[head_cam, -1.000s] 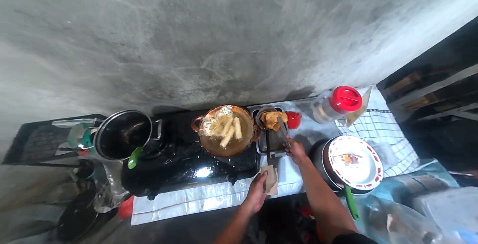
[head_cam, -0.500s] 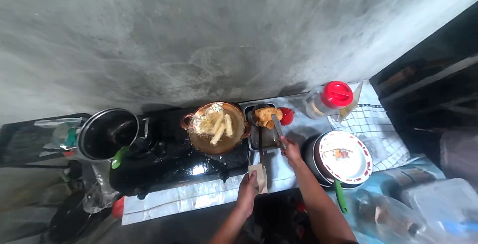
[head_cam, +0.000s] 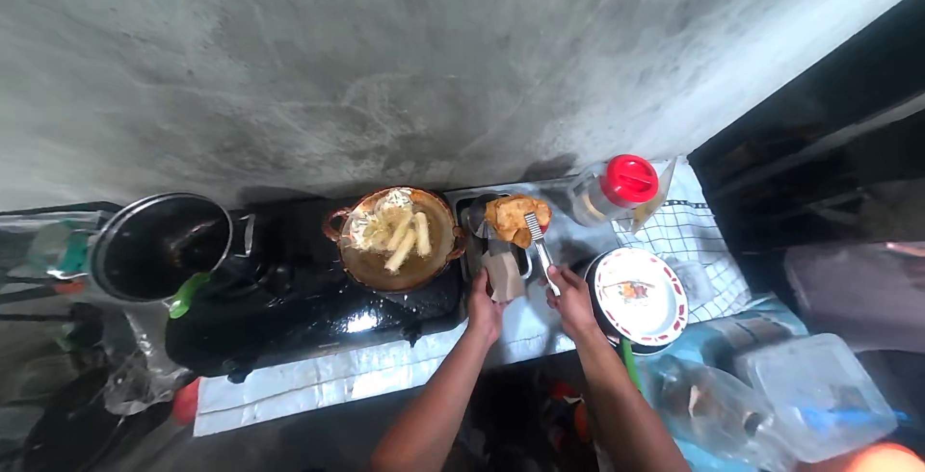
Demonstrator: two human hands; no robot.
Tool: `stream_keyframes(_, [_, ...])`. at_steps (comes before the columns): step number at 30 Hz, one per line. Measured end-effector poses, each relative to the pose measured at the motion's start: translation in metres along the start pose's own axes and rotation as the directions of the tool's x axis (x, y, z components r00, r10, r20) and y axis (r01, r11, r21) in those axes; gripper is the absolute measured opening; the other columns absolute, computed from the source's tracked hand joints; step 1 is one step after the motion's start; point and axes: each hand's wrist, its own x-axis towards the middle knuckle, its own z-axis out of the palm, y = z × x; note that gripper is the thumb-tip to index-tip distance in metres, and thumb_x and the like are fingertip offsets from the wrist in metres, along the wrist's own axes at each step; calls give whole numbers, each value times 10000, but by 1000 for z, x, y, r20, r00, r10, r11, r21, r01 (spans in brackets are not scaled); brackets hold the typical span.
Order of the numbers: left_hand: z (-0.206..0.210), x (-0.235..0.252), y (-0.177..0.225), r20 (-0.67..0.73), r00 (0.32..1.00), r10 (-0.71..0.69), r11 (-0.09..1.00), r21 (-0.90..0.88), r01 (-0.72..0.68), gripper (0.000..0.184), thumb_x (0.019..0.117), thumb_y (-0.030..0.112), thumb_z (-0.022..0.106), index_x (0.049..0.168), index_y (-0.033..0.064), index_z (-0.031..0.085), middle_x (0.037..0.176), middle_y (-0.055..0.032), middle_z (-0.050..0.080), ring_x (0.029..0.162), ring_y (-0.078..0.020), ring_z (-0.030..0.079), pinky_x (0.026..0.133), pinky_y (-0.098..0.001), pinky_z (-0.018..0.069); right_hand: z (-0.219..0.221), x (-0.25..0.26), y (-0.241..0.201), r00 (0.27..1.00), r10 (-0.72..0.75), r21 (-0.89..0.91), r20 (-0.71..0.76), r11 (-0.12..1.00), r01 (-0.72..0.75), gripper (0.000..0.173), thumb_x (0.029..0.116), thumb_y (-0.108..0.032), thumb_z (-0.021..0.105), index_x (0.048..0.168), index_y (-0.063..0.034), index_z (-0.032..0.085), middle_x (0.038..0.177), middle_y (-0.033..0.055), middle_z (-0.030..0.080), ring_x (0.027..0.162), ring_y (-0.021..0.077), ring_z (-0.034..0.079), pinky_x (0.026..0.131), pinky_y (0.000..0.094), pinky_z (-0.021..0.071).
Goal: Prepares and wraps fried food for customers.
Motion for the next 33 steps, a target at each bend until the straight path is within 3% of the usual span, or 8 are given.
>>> stream_keyframes(4, [6,6,-3,-25,1000,-2,1000,15,2,484,1109,395,403,1486,95,446,1388,-180,589,1216,-325,623,967,-537,550,-1,-1,2,999,-10,-27,-32,1000,9,275,1083,-234,544,1125,9,664,888,87,704,506,97,495,464,240,431])
stream_keyframes(12, [-43,-34,-18,-111,994,0,971,239,27,469,1100,365,454,1476,86,474,1442,-178,539,1283,-318,556,1002,-561,500,42,46,26,988,138,-21,-66,990,-140,316,1067,-302,583,1115,-2,668,842,70,685,502,90,450,456,253,382])
stream_keyframes(19, [-84,-52,-26,-168,986,-18,946,316,71,374,1093,293,489,1354,33,553,1196,-183,649,1062,-281,644,889,-484,553,66,87,49,974,217,-185,-61,957,-225,396,1062,-402,570,1171,-37,679,881,65,706,560,114,518,509,296,430])
stream_keyframes(23, [-92,-48,-30,-174,984,-44,962,257,89,370,1090,288,500,1349,27,544,1193,-177,643,1061,-259,634,900,-459,540,63,84,32,952,305,-187,-28,934,-305,450,1066,-450,544,1124,-25,678,829,62,701,512,100,508,473,269,427])
stream_keyframes(26, [-90,-39,-32,-108,987,-122,986,100,133,362,1087,294,493,1359,57,528,1186,-154,654,1048,-251,653,877,-452,559,57,78,15,945,326,-315,-20,895,-316,481,1061,-485,536,1132,-30,676,875,63,744,543,104,561,498,277,450])
stream_keyframes(29, [-89,-29,-37,-60,991,-123,990,56,127,387,1089,285,492,1392,46,508,1247,-167,646,1108,-272,650,929,-478,554,46,70,3,975,220,-648,-34,738,-189,544,1054,-538,503,1099,-40,718,947,89,745,689,176,657,652,379,549])
stream_keyframes(31, [-91,-25,-38,-62,991,-122,988,87,128,396,1090,295,489,1399,48,510,1264,-170,636,1117,-273,641,936,-480,545,41,56,-10,987,155,-846,-52,518,-126,577,1029,-581,504,1111,-57,731,1055,161,739,981,313,711,889,550,556])
stream_keyframes(33, [-92,-22,-36,-67,989,-133,985,105,139,393,1090,303,492,1397,59,517,1251,-166,635,1106,-271,638,934,-483,540,46,35,-21,990,102,-949,-102,287,-127,598,1017,-617,476,1244,-102,678,1156,181,725,1113,369,692,940,609,531])
